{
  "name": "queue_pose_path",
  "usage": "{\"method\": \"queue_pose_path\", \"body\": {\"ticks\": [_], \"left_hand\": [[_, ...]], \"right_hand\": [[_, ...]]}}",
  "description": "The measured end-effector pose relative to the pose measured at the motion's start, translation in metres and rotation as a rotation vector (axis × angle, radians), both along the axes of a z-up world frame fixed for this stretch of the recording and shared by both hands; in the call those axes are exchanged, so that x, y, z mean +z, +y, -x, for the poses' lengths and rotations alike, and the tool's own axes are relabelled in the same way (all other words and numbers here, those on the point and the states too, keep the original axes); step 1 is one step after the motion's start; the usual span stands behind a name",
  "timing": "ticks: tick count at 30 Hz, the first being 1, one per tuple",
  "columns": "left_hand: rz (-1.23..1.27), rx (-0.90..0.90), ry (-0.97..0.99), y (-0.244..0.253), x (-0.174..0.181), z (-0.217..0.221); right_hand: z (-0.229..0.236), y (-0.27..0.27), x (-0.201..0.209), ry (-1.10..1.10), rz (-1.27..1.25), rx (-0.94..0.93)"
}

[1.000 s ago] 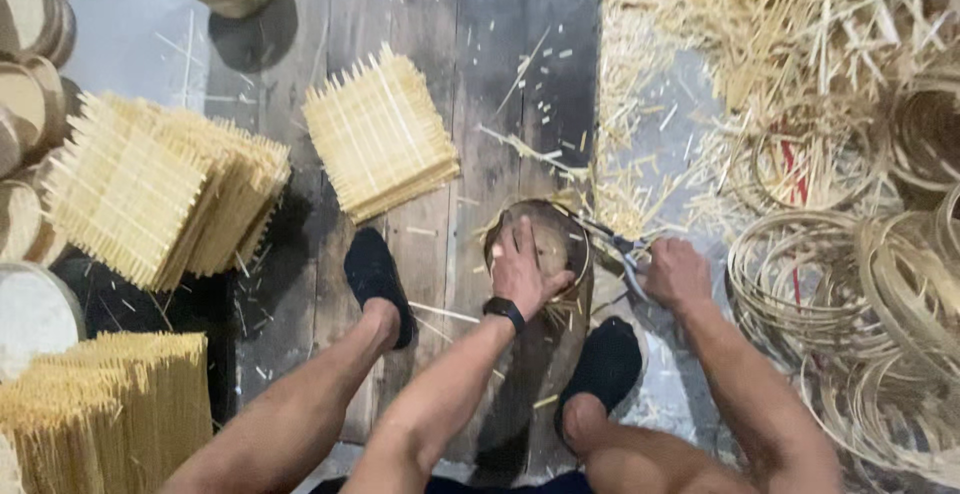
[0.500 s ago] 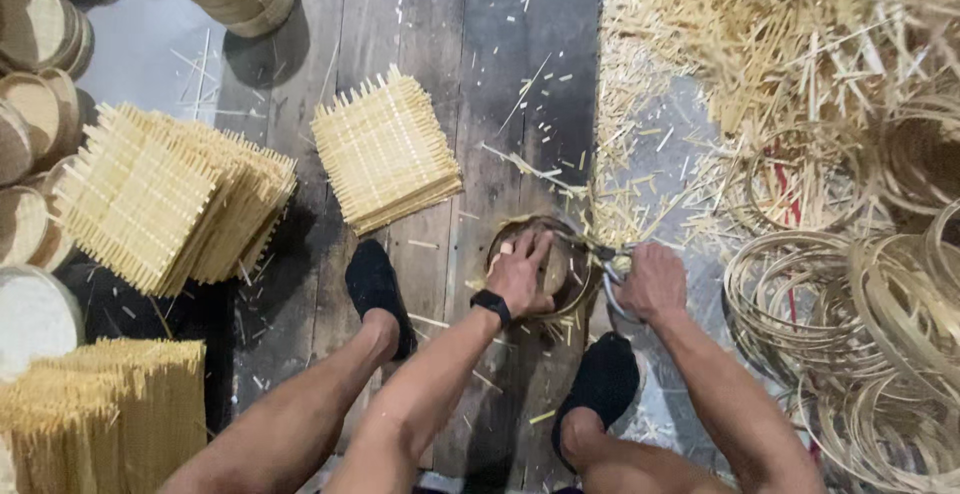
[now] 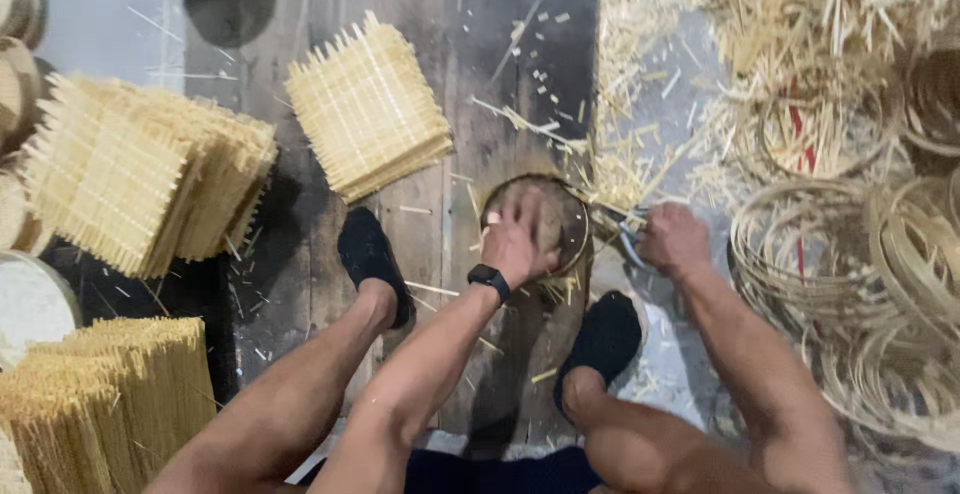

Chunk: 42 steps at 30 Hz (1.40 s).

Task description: The person sits on the floor and repeatedly assembles small round bamboo trays. They place a woven bamboo mat on a wooden block, fit a circular bamboo ring over it, and use shears to trim the excess mat edges. The finished trays are stacked nearby.

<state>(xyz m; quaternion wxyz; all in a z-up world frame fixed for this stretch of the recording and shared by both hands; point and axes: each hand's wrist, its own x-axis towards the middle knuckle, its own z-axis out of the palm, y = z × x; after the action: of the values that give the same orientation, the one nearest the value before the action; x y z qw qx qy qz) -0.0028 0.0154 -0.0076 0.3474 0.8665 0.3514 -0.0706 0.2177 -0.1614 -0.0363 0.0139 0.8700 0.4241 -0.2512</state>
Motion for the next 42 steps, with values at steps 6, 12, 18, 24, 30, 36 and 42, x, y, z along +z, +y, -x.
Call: {"method": "queue_pose_path", "body": {"ticks": [6,12,18,24,30,36,42], "left_hand": [[-0.078,-0.075,-0.119,0.002,0.000,-0.002],[0.097,-0.005,0.063,0.003,0.020,-0.004],[-0.127,-0.290,0.005,0.011,0.006,-0.002],[-0.018,0.118,-0.019,0.002,0.016,-0.005],[-0.097,-0.080,-0.070,0.003,0.012,0.000],[-0.071,0.135,-0.110,-0.007,0.011,-0.003],[-0.086,-0.083,-0.025,-0.002,0.011,-0.002]], "right_hand": [[0.010,0.009,-0.015,-0.122,-0.053,0.063],[-0.006,-0.014,-0.026,-0.052,-0.084,0.072],[0.009,0.010,-0.013,-0.179,-0.080,0.114],[-0.004,-0.017,-0.031,-0.095,-0.086,0.111],[0.014,0.014,-0.018,-0.211,-0.068,0.149],[-0.003,-0.010,-0.027,-0.011,0.001,0.025],[0.006,0.005,-0.027,-0.171,-0.130,0.161]]}}
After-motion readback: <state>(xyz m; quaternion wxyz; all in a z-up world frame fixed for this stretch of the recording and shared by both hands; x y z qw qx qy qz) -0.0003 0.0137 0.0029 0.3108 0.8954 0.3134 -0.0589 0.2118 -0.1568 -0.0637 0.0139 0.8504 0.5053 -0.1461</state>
